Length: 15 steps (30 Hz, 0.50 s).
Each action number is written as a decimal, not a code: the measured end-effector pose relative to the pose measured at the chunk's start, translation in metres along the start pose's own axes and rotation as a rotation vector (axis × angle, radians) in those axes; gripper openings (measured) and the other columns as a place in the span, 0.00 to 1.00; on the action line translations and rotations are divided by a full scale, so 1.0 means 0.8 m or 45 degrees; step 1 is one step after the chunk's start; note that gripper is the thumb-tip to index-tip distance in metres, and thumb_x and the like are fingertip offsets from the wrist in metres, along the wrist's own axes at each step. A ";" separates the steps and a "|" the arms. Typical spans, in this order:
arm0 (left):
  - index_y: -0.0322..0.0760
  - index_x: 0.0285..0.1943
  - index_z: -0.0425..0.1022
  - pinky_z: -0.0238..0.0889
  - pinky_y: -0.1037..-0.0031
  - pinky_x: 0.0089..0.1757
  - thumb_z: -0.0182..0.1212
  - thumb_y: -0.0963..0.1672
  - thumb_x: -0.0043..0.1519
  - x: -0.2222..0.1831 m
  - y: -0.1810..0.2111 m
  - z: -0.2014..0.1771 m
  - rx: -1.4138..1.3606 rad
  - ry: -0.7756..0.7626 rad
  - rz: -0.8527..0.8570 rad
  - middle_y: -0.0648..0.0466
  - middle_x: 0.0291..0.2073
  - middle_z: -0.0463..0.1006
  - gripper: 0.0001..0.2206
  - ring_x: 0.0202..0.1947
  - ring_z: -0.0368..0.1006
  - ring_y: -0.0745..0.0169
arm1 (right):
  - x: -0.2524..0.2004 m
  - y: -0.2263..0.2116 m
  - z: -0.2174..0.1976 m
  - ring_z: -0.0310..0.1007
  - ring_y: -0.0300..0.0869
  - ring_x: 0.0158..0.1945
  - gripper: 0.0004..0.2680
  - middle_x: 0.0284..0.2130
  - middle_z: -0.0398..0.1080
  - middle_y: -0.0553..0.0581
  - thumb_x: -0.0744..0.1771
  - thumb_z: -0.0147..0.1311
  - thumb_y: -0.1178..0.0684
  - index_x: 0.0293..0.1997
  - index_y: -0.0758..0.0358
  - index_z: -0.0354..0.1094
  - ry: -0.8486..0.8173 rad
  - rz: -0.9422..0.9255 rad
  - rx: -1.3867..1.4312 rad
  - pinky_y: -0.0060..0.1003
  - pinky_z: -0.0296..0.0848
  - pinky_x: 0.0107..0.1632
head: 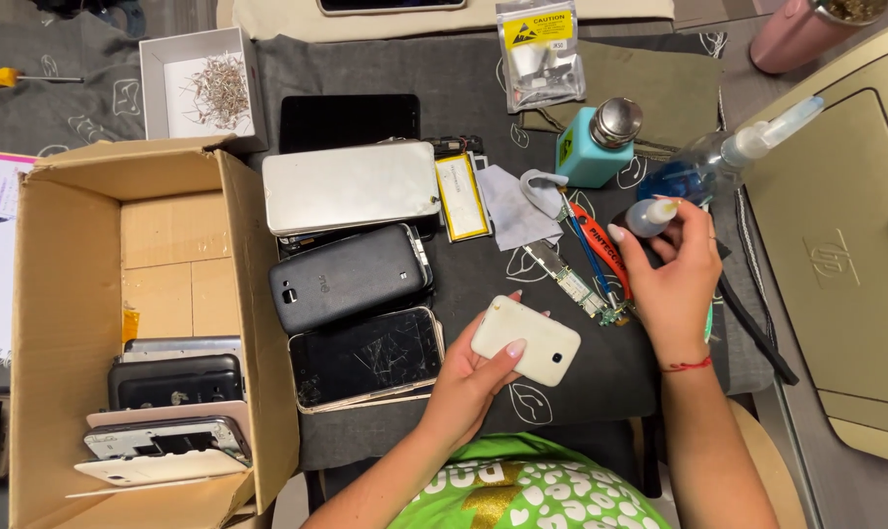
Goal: A person cleans a white mobile phone back cover using a cleaning solution, a small brush, and a cloth at a repair station.
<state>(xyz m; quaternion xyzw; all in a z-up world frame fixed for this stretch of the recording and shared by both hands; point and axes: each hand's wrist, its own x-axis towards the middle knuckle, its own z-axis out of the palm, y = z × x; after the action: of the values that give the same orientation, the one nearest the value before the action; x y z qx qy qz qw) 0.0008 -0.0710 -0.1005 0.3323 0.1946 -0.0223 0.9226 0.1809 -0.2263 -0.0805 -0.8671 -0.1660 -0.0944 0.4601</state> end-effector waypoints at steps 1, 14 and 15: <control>0.39 0.76 0.60 0.71 0.69 0.55 0.62 0.43 0.62 0.002 -0.001 -0.001 0.001 -0.002 0.001 0.39 0.63 0.76 0.30 0.60 0.73 0.56 | 0.002 0.002 0.000 0.72 0.46 0.52 0.16 0.52 0.64 0.62 0.67 0.66 0.57 0.57 0.66 0.64 0.003 -0.001 0.000 0.38 0.78 0.57; 0.40 0.72 0.67 0.75 0.75 0.47 0.64 0.43 0.61 0.006 -0.013 -0.009 0.019 0.125 -0.031 0.52 0.57 0.78 0.27 0.54 0.74 0.66 | -0.058 0.024 -0.005 0.71 0.55 0.34 0.10 0.42 0.64 0.57 0.69 0.54 0.43 0.44 0.59 0.67 -0.434 0.080 -0.669 0.54 0.68 0.34; 0.41 0.72 0.67 0.75 0.77 0.45 0.64 0.44 0.61 0.006 -0.012 -0.010 0.041 0.128 -0.041 0.54 0.56 0.79 0.27 0.52 0.75 0.69 | -0.057 0.025 -0.001 0.71 0.58 0.31 0.10 0.42 0.64 0.56 0.70 0.53 0.43 0.43 0.58 0.66 -0.441 0.097 -0.697 0.56 0.67 0.31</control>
<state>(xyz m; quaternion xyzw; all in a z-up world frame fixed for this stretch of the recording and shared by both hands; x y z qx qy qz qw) 0.0009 -0.0731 -0.1138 0.3446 0.2458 -0.0236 0.9057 0.1459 -0.2469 -0.1099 -0.9673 -0.1777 0.0307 0.1781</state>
